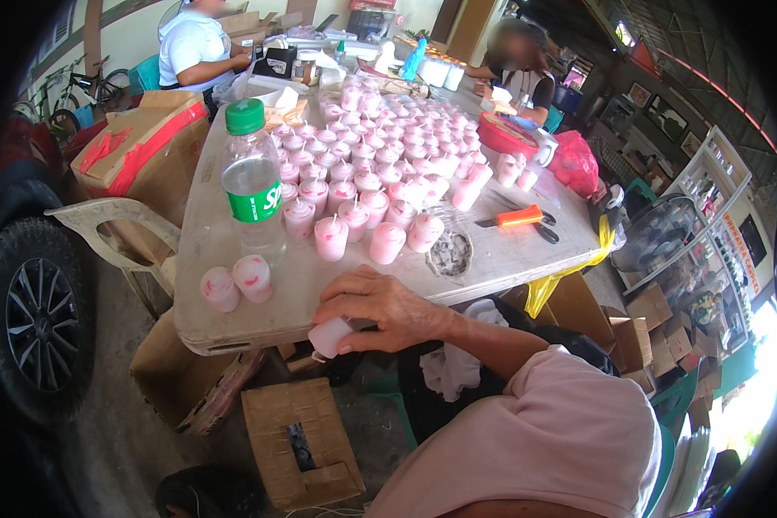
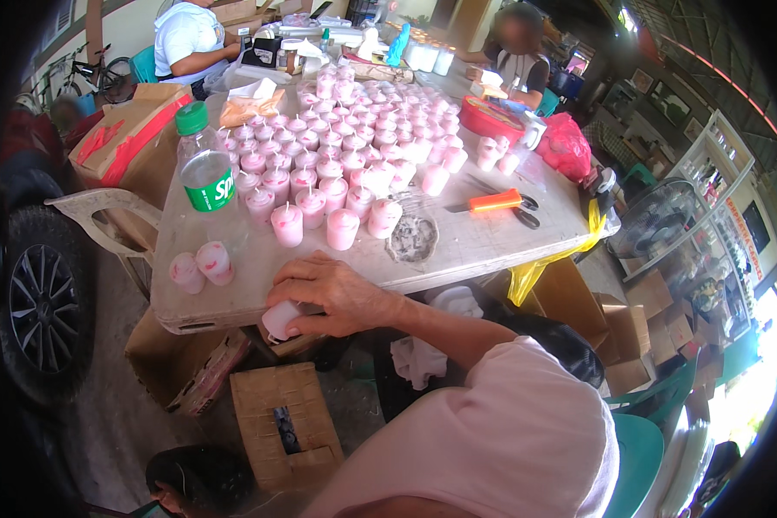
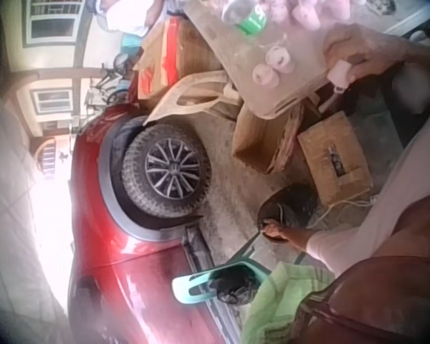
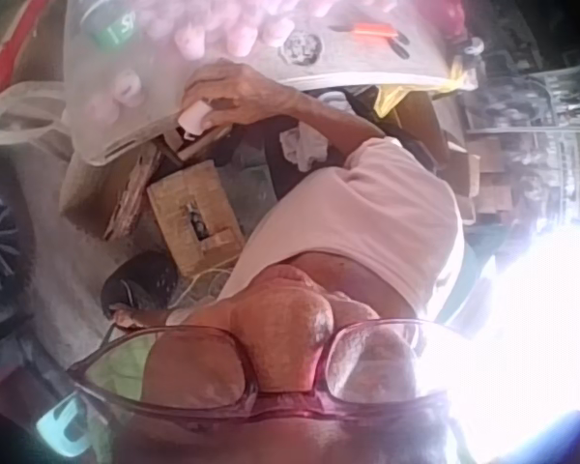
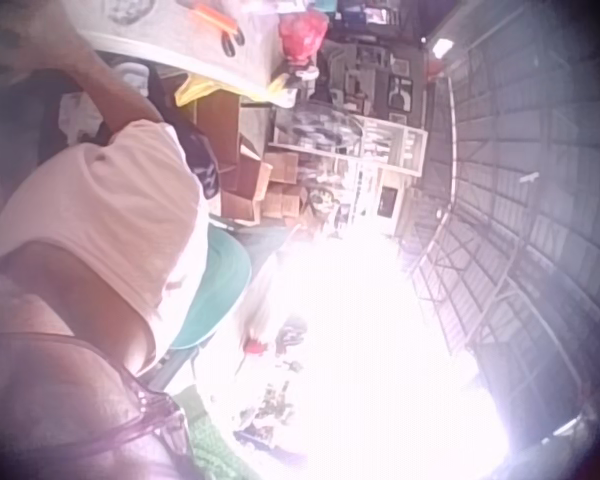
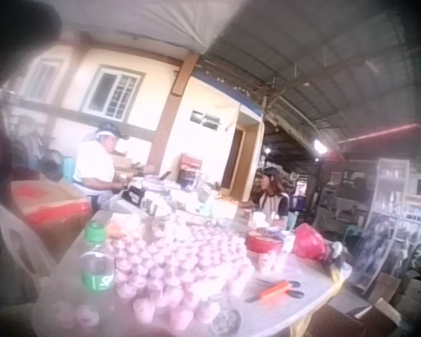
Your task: The person assembles small pink and white candles by inserting wicks, trimming excess wick with scissors, and using a lighter to singe the wick tips. The person handles candles one at a time and places finished units on the table.
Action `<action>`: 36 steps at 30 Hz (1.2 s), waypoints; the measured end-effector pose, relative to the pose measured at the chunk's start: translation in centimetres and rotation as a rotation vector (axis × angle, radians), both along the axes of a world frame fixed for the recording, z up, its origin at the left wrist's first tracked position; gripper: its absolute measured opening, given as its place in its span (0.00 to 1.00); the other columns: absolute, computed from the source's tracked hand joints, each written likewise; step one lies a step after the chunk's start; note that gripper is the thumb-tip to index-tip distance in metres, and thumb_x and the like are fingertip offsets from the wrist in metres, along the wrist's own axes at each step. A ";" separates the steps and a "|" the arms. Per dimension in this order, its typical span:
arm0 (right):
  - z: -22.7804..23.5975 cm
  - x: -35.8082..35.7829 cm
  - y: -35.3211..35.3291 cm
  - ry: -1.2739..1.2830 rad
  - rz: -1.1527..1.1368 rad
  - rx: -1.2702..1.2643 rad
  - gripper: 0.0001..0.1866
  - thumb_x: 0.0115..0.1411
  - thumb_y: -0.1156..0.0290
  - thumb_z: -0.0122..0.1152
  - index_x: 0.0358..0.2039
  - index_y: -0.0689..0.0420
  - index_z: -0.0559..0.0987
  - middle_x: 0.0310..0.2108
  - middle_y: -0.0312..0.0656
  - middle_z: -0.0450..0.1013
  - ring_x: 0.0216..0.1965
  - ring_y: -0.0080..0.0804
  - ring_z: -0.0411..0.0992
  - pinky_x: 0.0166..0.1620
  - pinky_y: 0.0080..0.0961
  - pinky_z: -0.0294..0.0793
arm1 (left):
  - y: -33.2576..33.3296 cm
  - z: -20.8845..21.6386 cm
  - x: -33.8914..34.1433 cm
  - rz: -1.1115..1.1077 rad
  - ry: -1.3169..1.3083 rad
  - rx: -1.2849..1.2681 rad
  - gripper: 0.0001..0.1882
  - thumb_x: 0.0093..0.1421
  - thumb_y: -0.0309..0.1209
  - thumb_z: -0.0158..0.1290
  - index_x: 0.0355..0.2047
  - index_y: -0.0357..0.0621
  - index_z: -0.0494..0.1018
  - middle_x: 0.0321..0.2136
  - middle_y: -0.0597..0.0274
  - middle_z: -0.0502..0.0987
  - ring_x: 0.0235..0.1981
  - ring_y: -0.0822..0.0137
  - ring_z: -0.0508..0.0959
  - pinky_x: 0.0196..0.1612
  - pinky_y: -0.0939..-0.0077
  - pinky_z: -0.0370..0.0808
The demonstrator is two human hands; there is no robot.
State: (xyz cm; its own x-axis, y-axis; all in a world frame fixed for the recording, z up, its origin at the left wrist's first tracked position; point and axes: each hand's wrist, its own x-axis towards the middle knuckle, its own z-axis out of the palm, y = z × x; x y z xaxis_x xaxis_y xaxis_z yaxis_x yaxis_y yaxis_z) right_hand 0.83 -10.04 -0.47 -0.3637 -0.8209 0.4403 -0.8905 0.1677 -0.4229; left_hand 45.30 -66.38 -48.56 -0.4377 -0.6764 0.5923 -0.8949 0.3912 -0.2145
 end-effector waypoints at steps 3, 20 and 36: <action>0.0 0.0 0.0 -0.005 0.000 -0.001 0.20 0.51 0.62 0.69 0.44 0.52 0.77 0.44 0.39 0.71 0.47 0.38 0.70 0.51 0.36 0.66 | 1.3 2.6 -1.3 0.242 0.095 0.299 0.23 0.69 0.42 0.40 0.45 0.32 0.71 0.23 0.44 0.75 0.14 0.58 0.75 0.16 0.62 0.73; 0.1 0.0 -0.1 0.019 -0.007 -0.009 0.22 0.48 0.65 0.72 0.45 0.53 0.78 0.45 0.40 0.72 0.46 0.39 0.71 0.49 0.36 0.67 | -1.3 2.0 -1.3 0.354 0.182 0.357 0.22 0.65 0.49 0.42 0.47 0.45 0.68 0.31 0.49 0.78 0.29 0.49 0.79 0.30 0.54 0.77; 0.3 0.2 -0.1 0.013 -0.020 0.021 0.20 0.50 0.64 0.70 0.43 0.53 0.76 0.43 0.39 0.71 0.47 0.38 0.71 0.51 0.36 0.67 | -1.0 2.9 -2.3 0.423 0.241 0.427 0.16 0.69 0.46 0.37 0.46 0.52 0.68 0.31 0.46 0.81 0.34 0.45 0.81 0.35 0.51 0.78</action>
State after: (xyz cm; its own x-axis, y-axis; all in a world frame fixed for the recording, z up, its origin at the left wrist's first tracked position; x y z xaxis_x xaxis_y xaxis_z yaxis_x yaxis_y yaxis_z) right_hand 1.03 -10.15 -0.17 -0.3749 -0.8225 0.4278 -0.8922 0.1946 -0.4077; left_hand 42.99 -67.39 -45.69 0.0302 -0.9592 0.2811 -0.9941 0.0004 0.1084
